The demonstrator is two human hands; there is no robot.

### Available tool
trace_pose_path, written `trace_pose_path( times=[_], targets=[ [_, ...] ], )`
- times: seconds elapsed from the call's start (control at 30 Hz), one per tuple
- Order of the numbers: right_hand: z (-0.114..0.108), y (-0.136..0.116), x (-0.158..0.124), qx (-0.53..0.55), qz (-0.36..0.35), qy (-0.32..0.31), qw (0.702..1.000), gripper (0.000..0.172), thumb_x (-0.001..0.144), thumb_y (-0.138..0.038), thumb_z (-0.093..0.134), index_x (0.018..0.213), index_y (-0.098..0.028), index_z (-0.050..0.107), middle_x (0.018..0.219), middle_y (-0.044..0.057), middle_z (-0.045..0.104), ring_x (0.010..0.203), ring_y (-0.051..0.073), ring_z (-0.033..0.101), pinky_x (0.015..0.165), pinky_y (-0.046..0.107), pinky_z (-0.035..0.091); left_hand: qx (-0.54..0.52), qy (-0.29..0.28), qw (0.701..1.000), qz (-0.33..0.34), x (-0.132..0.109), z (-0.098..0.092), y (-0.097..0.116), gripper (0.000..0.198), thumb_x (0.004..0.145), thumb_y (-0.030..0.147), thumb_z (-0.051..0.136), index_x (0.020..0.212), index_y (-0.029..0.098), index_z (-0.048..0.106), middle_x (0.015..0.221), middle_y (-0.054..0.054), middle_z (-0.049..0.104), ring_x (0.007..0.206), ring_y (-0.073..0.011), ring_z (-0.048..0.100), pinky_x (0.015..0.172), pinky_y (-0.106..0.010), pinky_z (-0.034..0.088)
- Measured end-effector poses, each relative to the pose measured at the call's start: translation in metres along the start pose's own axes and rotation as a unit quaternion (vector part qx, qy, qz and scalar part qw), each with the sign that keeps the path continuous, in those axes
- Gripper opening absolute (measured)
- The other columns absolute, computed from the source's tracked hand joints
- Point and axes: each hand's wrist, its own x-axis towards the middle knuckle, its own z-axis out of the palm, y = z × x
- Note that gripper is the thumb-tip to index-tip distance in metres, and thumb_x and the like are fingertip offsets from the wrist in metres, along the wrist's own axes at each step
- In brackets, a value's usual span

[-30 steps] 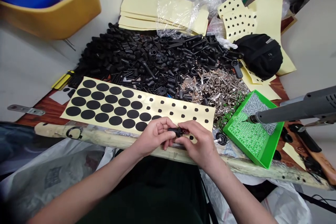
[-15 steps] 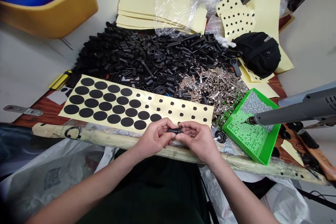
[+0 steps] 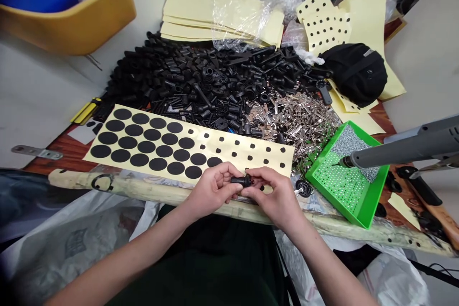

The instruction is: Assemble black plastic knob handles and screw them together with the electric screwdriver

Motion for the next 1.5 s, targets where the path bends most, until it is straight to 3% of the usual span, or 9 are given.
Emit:
trace_pose_path(
  times=[0.27,0.5,0.63,0.73,0.87,0.97,1.1,1.33,1.5],
  targets=[
    [-0.002,-0.002,-0.001,-0.124,-0.133,-0.005,0.983,0.021,0.075,-0.033,0.075,0.091,-0.021,0.07,0.078,0.004,0.071,0.067,0.017,0.064,0.065,0.03,0.055,0.03,-0.019,0.999,0.018,0.003,-0.004,-0.009,0.011,0.071,0.013,0.06,0.08,0.015,0.055,0.07,0.002,0.058,0.057,-0.008,0.054,0.055,-0.021,0.047],
    [0.003,-0.009,0.004,0.076,0.166,-0.066,0.981,0.044,0.059,-0.051,0.08,0.08,-0.014,0.069,0.062,0.004,0.067,0.054,0.015,0.062,0.055,0.028,0.054,0.149,-0.018,0.983,0.103,-0.003,-0.005,-0.012,0.007,0.076,0.01,0.053,0.081,0.015,0.057,0.072,0.001,0.057,0.058,-0.0075,0.048,0.053,-0.02,0.04],
    [0.001,-0.011,0.005,0.137,0.223,-0.08,0.962,0.049,0.059,-0.057,0.077,0.078,-0.012,0.068,0.06,0.003,0.065,0.054,0.014,0.062,0.054,0.026,0.054,0.117,-0.004,0.99,0.082,-0.003,-0.004,-0.01,0.007,0.075,0.013,0.056,0.082,0.015,0.057,0.067,0.003,0.054,0.056,-0.0076,0.049,0.052,-0.02,0.04],
    [-0.007,-0.009,0.001,0.086,0.155,-0.074,0.981,0.046,0.069,-0.052,0.073,0.095,-0.014,0.07,0.077,0.008,0.071,0.065,0.017,0.066,0.061,0.03,0.057,0.032,-0.008,0.999,0.029,-0.001,-0.003,-0.006,0.01,0.074,0.016,0.06,0.082,0.015,0.054,0.064,0.004,0.054,0.052,-0.0077,0.051,0.049,-0.02,0.042],
    [-0.018,-0.003,-0.003,-0.083,-0.109,-0.027,0.99,0.045,0.078,-0.031,0.072,0.121,-0.024,0.062,0.117,0.011,0.067,0.098,0.023,0.065,0.08,0.038,0.056,-0.017,-0.026,0.999,-0.016,0.002,-0.004,-0.002,0.015,0.071,0.018,0.063,0.083,0.015,0.053,0.058,0.005,0.053,0.047,-0.0083,0.052,0.043,-0.019,0.04],
    [-0.015,0.002,-0.003,-0.147,-0.215,-0.03,0.965,0.035,0.082,-0.023,0.067,0.117,-0.025,0.065,0.104,0.008,0.072,0.094,0.022,0.067,0.083,0.036,0.055,-0.02,-0.043,0.999,-0.02,0.003,-0.005,-0.001,0.016,0.071,0.018,0.063,0.082,0.015,0.054,0.058,0.004,0.055,0.046,-0.0077,0.052,0.043,-0.018,0.041],
    [-0.005,0.004,-0.004,-0.158,-0.136,-0.04,0.977,0.032,0.081,-0.028,0.067,0.112,-0.019,0.067,0.076,0.003,0.072,0.064,0.016,0.066,0.063,0.028,0.056,-0.014,-0.03,0.999,0.007,0.002,-0.003,-0.002,0.012,0.071,0.015,0.061,0.082,0.015,0.056,0.062,0.004,0.057,0.049,-0.006,0.051,0.045,-0.017,0.041],
    [-0.009,-0.007,-0.01,-0.147,-0.098,-0.091,0.98,0.052,0.089,-0.027,0.052,0.14,-0.017,0.046,0.094,0.008,0.072,0.073,0.018,0.066,0.071,0.031,0.056,-0.043,-0.009,0.999,0.001,0.003,-0.002,-0.003,0.016,0.069,0.016,0.064,0.08,0.015,0.053,0.066,0.003,0.058,0.049,-0.0064,0.053,0.045,-0.019,0.042],
    [-0.005,-0.004,-0.009,-0.107,-0.052,-0.017,0.993,0.04,0.084,-0.029,0.059,0.122,-0.017,0.062,0.107,0.012,0.071,0.077,0.019,0.068,0.074,0.032,0.057,-0.039,-0.018,0.999,0.005,0.003,-0.003,-0.004,0.017,0.071,0.016,0.064,0.082,0.015,0.052,0.064,0.004,0.056,0.048,-0.0066,0.052,0.046,-0.02,0.043]
  ],
)
